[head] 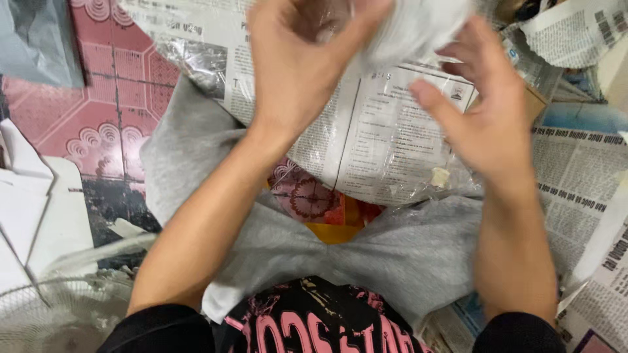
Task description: The person wraps small glass items, including a glass and a small bowl, in newspaper. They fold the paper around each item, tuck the edges, and place the wrapped bundles on the floor.
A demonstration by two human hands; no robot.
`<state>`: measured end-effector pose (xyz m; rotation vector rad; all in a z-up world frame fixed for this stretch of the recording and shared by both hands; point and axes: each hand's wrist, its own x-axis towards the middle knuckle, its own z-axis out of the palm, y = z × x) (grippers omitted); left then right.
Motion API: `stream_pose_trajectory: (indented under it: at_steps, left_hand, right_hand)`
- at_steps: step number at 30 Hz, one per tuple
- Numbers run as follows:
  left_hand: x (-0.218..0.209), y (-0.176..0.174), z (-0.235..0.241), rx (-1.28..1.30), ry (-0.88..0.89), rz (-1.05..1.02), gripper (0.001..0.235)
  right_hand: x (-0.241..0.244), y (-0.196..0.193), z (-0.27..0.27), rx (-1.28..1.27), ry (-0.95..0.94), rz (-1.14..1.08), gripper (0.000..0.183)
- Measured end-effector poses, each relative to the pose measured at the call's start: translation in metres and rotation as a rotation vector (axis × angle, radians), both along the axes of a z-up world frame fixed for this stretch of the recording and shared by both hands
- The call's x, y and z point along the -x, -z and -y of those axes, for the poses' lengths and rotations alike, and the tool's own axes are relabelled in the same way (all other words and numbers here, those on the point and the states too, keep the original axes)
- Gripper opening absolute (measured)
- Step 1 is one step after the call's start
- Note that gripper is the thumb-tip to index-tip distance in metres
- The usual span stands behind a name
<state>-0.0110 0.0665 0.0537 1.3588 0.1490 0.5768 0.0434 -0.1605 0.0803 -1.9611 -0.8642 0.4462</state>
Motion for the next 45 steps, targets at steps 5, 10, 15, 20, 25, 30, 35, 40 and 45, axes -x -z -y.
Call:
stream_pose_trajectory:
  at_steps: [5, 10, 15, 20, 25, 30, 35, 40, 45]
  left_hand:
    - [0.005, 0.028, 0.009, -0.055, 0.381, -0.054, 0.019]
    - [-0.001, 0.04, 0.018, -0.183, 0.428, -0.352, 0.023]
    - [-0.003, 0.042, 0.026, 0.063, 0.628, -0.471, 0.057]
    - [0.001, 0.042, 0.025, 0.275, 0.694, -0.467, 0.065]
    - [0.002, 0.044, 0.015, 0.132, 0.623, -0.499, 0.069]
    - [0.004, 0.045, 0.013, 0.31, 0.647, -0.398, 0.082]
    - [0.004, 0.044, 0.01, 0.194, 0.63, -0.435, 0.085]
    - [0.004, 0.052, 0.008, 0.149, 0.64, -0.415, 0.088]
    - [0.002, 0.065, -0.001, -0.149, 0.505, -0.327, 0.062]
  right_hand:
    - [-0.007, 0.004, 0.015, -0.301, 0.169, -0.759, 0.055]
    - [-0.001, 0.017, 0.001, -0.142, 0.318, -0.464, 0.028]
    - [0.001, 0.022, -0.005, -0.057, 0.199, -0.257, 0.021]
    - [0.004, 0.022, -0.005, -0.086, 0.033, -0.313, 0.044]
    - [0.01, 0.021, -0.009, 0.026, 0.025, -0.197, 0.072]
    - [0.019, 0.022, -0.011, 0.113, 0.054, -0.105, 0.092]
    - [0.018, 0.022, -0.014, 0.051, 0.051, -0.283, 0.086]
    - [0.016, 0.019, -0.012, 0.03, 0.118, -0.413, 0.078]
    - [0.012, 0.022, -0.005, 0.032, 0.153, -0.349, 0.074]
